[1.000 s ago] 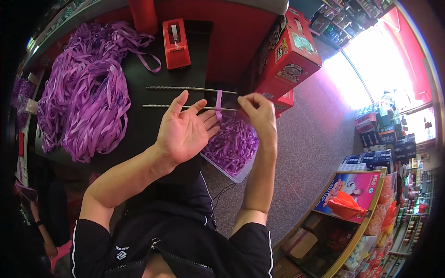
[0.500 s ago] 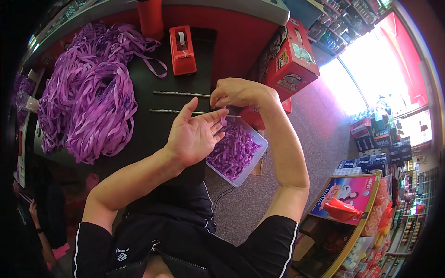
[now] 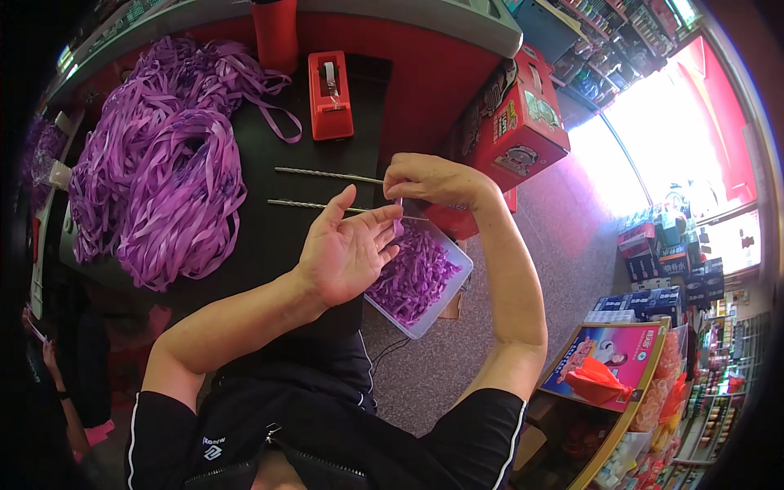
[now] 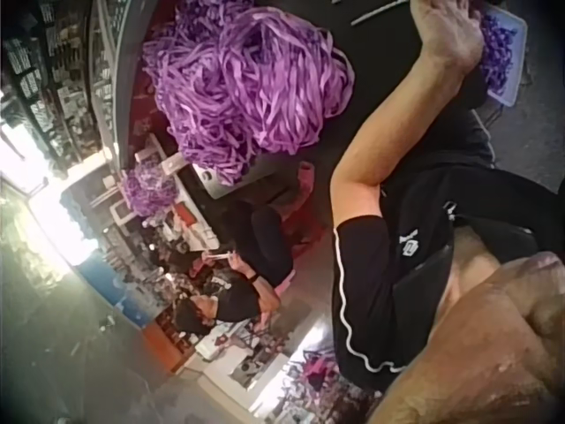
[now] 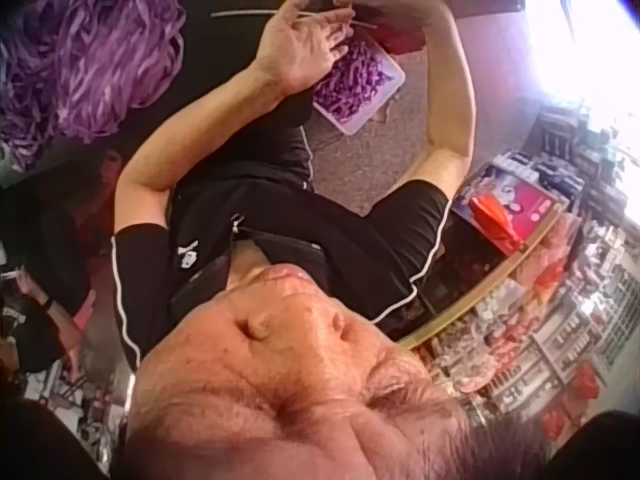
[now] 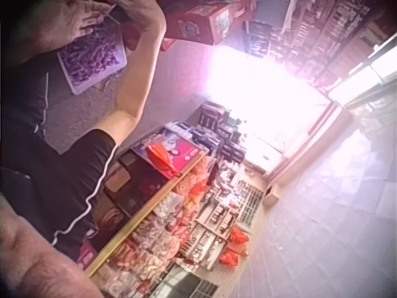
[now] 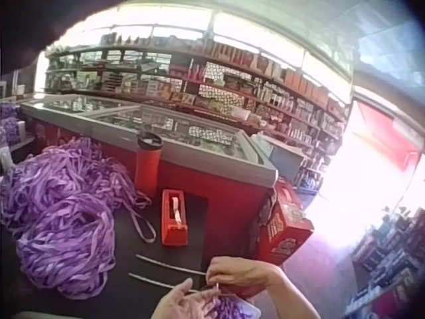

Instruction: Assembling purple lanyards by attaching clips or rings to the straps using a metal rod jig.

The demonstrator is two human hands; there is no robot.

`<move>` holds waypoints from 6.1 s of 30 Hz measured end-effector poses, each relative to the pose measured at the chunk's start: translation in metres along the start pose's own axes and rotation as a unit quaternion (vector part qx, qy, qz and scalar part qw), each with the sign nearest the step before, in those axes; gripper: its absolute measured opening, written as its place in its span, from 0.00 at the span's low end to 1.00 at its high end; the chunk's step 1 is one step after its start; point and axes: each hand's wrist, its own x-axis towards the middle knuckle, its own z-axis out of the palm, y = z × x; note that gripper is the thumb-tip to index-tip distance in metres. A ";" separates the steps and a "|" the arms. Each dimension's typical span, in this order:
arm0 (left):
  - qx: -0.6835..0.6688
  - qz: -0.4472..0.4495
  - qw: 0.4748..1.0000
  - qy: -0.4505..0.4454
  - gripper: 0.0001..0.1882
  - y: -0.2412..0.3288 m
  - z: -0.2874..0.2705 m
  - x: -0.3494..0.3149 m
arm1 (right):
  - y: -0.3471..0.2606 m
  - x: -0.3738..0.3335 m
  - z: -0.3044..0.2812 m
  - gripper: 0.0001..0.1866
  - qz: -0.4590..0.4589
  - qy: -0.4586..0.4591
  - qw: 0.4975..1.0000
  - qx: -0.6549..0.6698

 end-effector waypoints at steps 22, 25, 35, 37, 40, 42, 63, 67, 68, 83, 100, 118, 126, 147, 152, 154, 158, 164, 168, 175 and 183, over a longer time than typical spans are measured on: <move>-0.014 0.012 0.998 0.053 0.28 0.005 0.009 -0.005 | 0.011 -0.032 0.090 0.19 0.193 0.344 0.893 0.219; 0.054 0.008 0.994 0.099 0.24 0.009 0.020 -0.010 | 0.012 -0.022 0.099 0.20 0.144 0.339 0.845 0.386; 0.924 0.254 0.284 -0.017 0.16 0.061 0.006 -0.034 | -0.003 -0.025 0.050 0.14 0.168 0.396 0.884 0.184; 0.929 0.277 0.239 -0.057 0.14 0.063 -0.009 -0.018 | 0.018 -0.013 0.053 0.13 0.139 0.278 0.869 0.385; 0.916 0.276 0.276 -0.092 0.12 0.075 -0.024 -0.005 | 0.022 -0.002 0.058 0.10 0.183 0.258 0.829 0.462; 0.906 0.268 0.313 -0.102 0.11 0.080 -0.031 -0.001 | 0.028 -0.003 0.059 0.10 0.191 0.265 0.794 0.513; 0.890 0.292 0.340 -0.089 0.13 0.080 -0.039 -0.001 | 0.018 -0.034 0.091 0.12 0.212 0.230 0.816 0.486; 0.887 0.295 0.343 -0.093 0.13 0.079 -0.038 -0.001 | 0.026 -0.043 0.088 0.12 0.219 0.225 0.825 0.470; 0.886 0.296 0.344 -0.093 0.13 0.079 -0.039 -0.001 | 0.026 -0.044 0.086 0.12 0.231 0.220 0.833 0.452; 0.886 0.306 0.335 -0.090 0.13 0.078 -0.040 -0.001 | 0.022 -0.021 0.077 0.12 0.192 0.352 0.742 0.538; 0.890 0.283 0.344 -0.091 0.14 0.079 -0.037 -0.003 | 0.021 -0.053 0.085 0.15 0.205 0.244 0.797 0.513; 0.899 0.272 0.332 -0.085 0.14 0.079 -0.037 -0.003 | 0.007 -0.033 0.078 0.17 0.190 0.329 0.723 0.577; 0.902 0.265 0.330 -0.085 0.14 0.078 -0.035 -0.002 | 0.004 -0.049 0.084 0.25 0.147 0.257 0.785 0.545; 0.907 0.256 0.322 -0.089 0.15 0.079 -0.035 -0.002 | 0.021 -0.035 0.080 0.14 0.178 0.398 0.737 0.517; 0.907 0.254 0.323 -0.090 0.16 0.078 -0.033 -0.002 | 0.011 -0.049 0.079 0.13 0.222 0.281 0.787 0.503; 0.907 0.249 0.327 -0.089 0.16 0.078 -0.032 -0.001 | 0.008 -0.053 0.081 0.13 0.226 0.256 0.807 0.482; 0.912 0.242 0.321 -0.087 0.16 0.079 -0.029 -0.003 | 0.016 -0.052 0.083 0.11 0.212 0.268 0.776 0.529; 0.916 0.241 0.307 -0.090 0.15 0.077 -0.030 -0.001 | 0.003 -0.054 0.077 0.18 0.220 0.305 0.747 0.549; 0.921 0.235 0.298 -0.086 0.15 0.076 -0.028 -0.001 | 0.020 -0.038 0.078 0.19 0.120 0.358 0.762 0.526; 0.924 0.229 0.294 -0.084 0.15 0.077 -0.028 -0.001 | 0.020 -0.040 0.077 0.14 0.177 0.400 0.720 0.539; 0.911 0.273 0.298 -0.083 0.15 0.077 -0.037 -0.001 | 0.049 -0.095 0.115 0.11 0.186 0.513 0.687 0.479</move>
